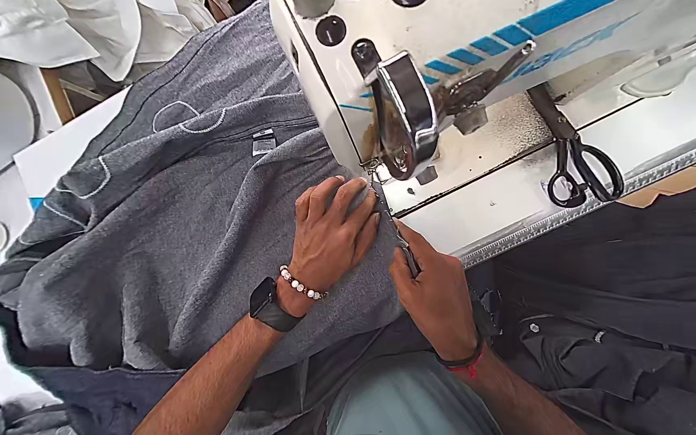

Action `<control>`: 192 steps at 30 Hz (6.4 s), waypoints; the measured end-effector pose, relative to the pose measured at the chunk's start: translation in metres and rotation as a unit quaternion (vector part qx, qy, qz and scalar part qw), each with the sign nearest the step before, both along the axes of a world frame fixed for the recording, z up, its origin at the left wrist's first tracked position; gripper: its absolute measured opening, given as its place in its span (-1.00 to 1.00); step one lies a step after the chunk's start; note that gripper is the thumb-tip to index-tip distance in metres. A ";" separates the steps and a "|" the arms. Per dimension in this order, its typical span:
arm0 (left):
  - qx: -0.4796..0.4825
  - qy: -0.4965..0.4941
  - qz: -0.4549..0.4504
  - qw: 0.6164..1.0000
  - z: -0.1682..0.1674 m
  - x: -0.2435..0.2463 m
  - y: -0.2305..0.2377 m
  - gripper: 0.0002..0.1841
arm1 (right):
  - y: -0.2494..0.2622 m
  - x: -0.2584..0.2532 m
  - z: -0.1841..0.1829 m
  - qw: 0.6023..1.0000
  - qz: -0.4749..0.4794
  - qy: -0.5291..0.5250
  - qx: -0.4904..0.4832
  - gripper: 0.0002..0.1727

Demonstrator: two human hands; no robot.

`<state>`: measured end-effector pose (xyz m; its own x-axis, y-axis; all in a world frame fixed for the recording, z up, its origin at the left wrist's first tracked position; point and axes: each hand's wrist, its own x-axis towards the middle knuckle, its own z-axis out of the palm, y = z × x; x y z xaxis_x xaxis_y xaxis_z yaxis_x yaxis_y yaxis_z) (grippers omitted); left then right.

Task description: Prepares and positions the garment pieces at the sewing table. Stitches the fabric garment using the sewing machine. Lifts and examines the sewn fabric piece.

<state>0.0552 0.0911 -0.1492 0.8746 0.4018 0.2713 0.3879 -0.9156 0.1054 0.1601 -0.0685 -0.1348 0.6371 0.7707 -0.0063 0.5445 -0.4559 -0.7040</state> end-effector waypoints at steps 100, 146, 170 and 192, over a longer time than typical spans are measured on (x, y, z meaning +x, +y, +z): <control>-0.044 0.002 0.021 0.999 0.001 -0.002 0.006 -0.50 | 0.039 0.034 0.001 0.981 0.062 -0.182 0.001 -0.81; -0.059 -0.039 -0.101 0.992 -0.003 -0.017 -0.014 -0.58 | 0.006 0.053 0.003 0.977 0.147 -0.157 0.009 -0.81; -0.060 -0.009 -0.089 0.994 -0.002 -0.015 -0.006 -0.57 | -0.021 0.046 -0.008 0.931 0.212 -0.296 -0.033 -0.55; -0.039 0.093 0.128 0.987 0.052 -0.029 -0.021 -0.54 | 0.058 0.035 -0.007 0.959 0.085 -0.266 -0.045 -0.60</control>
